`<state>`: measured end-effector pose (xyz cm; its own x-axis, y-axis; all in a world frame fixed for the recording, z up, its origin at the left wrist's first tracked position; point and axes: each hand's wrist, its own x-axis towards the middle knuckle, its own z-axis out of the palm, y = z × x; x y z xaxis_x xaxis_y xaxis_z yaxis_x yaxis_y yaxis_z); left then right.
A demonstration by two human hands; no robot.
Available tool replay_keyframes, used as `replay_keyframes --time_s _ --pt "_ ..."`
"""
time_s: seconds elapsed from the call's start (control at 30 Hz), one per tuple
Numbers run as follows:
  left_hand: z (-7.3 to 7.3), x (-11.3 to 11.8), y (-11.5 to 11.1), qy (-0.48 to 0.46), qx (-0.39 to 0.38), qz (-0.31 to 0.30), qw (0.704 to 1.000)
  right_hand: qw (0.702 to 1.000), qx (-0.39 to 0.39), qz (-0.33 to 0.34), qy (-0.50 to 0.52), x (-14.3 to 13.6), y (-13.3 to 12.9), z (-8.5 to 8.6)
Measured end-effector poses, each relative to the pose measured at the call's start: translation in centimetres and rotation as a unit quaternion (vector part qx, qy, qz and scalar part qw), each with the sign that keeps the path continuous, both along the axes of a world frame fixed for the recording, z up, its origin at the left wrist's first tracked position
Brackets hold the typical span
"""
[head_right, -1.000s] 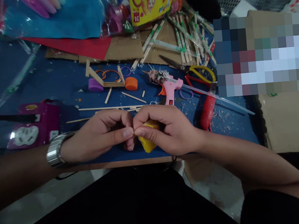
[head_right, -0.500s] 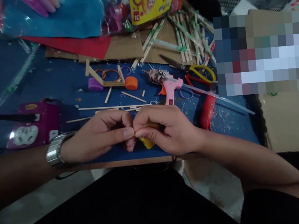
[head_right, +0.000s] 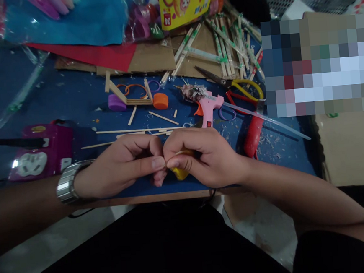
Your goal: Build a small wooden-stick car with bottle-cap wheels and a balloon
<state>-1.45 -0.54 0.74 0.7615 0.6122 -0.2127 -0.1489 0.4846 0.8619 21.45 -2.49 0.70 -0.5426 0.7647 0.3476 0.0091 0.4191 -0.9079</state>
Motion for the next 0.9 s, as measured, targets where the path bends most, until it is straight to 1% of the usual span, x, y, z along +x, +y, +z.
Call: replay_keyframes --time_s 0.2,0.37,0.5,0.63,0.77,0.9 --pt "0.17 0.06 -0.25 -0.009 -0.005 -0.007 1.0 0.999 0.049 0.0 0.001 -0.14 0.06 0.07" --pt "0.12 -0.03 -0.46 -0.015 -0.021 -0.014 1.0 0.998 0.065 -0.005 -0.003 -0.17 0.04 0.1" --pt "0.21 0.09 -0.55 -0.027 -0.031 -0.012 0.999 0.999 0.046 -0.01 0.012 -0.24 -0.09 -0.07" --pt "0.2 0.06 -0.48 -0.027 -0.01 -0.011 1.0 0.999 0.007 -0.015 0.039 -0.37 -0.3 -0.35" --pt "0.02 -0.08 -0.3 -0.026 0.003 -0.013 1.0 0.998 -0.006 -0.01 0.059 -0.38 -0.32 -0.59" --pt "-0.04 -0.03 -0.16 -0.016 -0.002 -0.011 1.0 0.999 -0.009 -0.003 0.049 -0.18 -0.08 -0.62"
